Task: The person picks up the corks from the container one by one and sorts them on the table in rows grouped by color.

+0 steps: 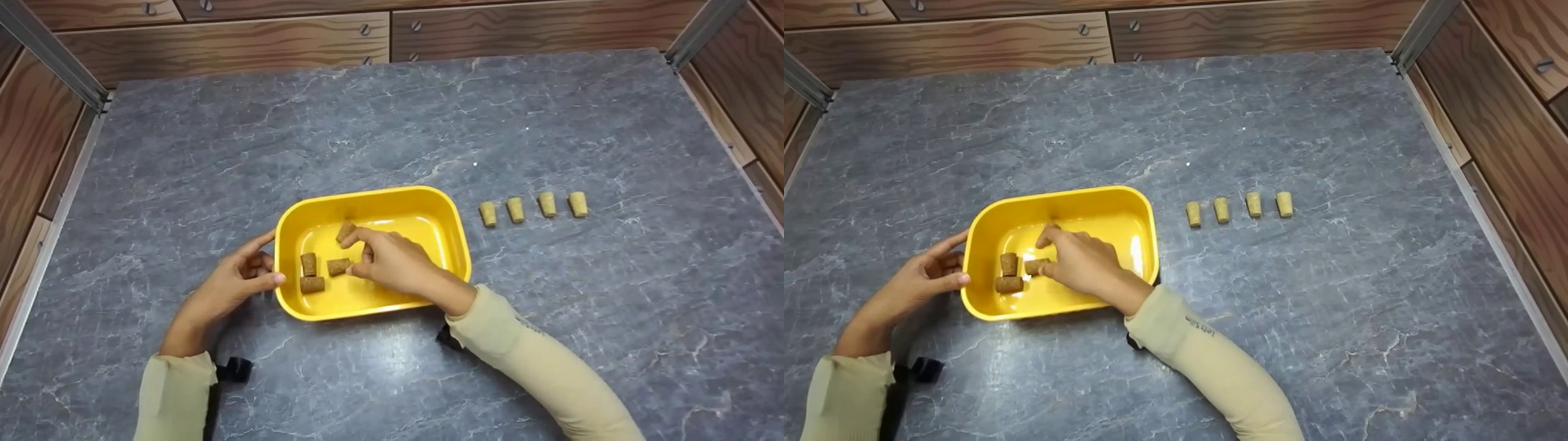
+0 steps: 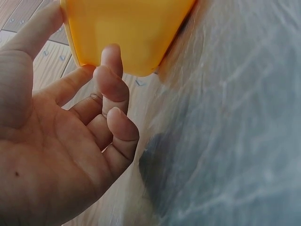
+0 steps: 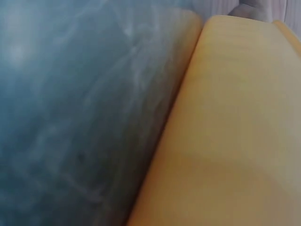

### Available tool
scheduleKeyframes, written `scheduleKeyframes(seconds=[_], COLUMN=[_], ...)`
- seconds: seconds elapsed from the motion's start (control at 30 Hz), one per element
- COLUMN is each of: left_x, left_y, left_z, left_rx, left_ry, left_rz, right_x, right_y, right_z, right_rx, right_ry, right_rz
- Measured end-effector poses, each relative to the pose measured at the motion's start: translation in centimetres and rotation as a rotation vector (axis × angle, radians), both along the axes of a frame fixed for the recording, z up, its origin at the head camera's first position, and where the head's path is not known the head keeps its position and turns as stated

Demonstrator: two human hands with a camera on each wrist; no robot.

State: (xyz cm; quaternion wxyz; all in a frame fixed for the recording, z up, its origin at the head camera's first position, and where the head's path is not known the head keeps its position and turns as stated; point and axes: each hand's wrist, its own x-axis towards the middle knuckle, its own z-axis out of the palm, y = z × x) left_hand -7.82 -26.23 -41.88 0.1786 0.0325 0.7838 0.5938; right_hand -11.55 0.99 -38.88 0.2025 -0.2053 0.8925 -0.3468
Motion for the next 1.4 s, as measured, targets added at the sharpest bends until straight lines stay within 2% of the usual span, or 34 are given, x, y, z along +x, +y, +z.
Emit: scheduleKeyframes(seconds=[0.3,0.43,0.77,1.03,1.27,1.4], left_x=[-0.2,-0.1,-0.1,-0.1,-0.1,-0.1], left_y=[-0.1,-0.1,-0.2,-0.1,-0.1,-0.1], left_z=[0.0,0.0,0.0,0.1,0.0,0.1], left_rx=[0.010,0.018,0.018,0.014,0.003,-0.006], left_ry=[-0.001,-0.005,-0.002,0.000,-0.003,-0.011], left_rz=[-0.029,-0.013,0.009,0.005,-0.009,-0.015], right_x=[-0.6,-0.7,-0.7,-0.5,-0.3,-0.2], right_y=[-0.4,-0.6,-0.9,-0.9,-0.5,-0.3], right_z=[-0.7,-0.9,-1.4,-1.5,-1.4,-1.3], right_rx=[0.109,0.138,0.162,0.171,0.205,0.220], right_ry=[-0.042,-0.048,-0.017,0.022,0.016,0.005], right_rz=[0.019,0.030,0.049,0.048,0.046,0.077])
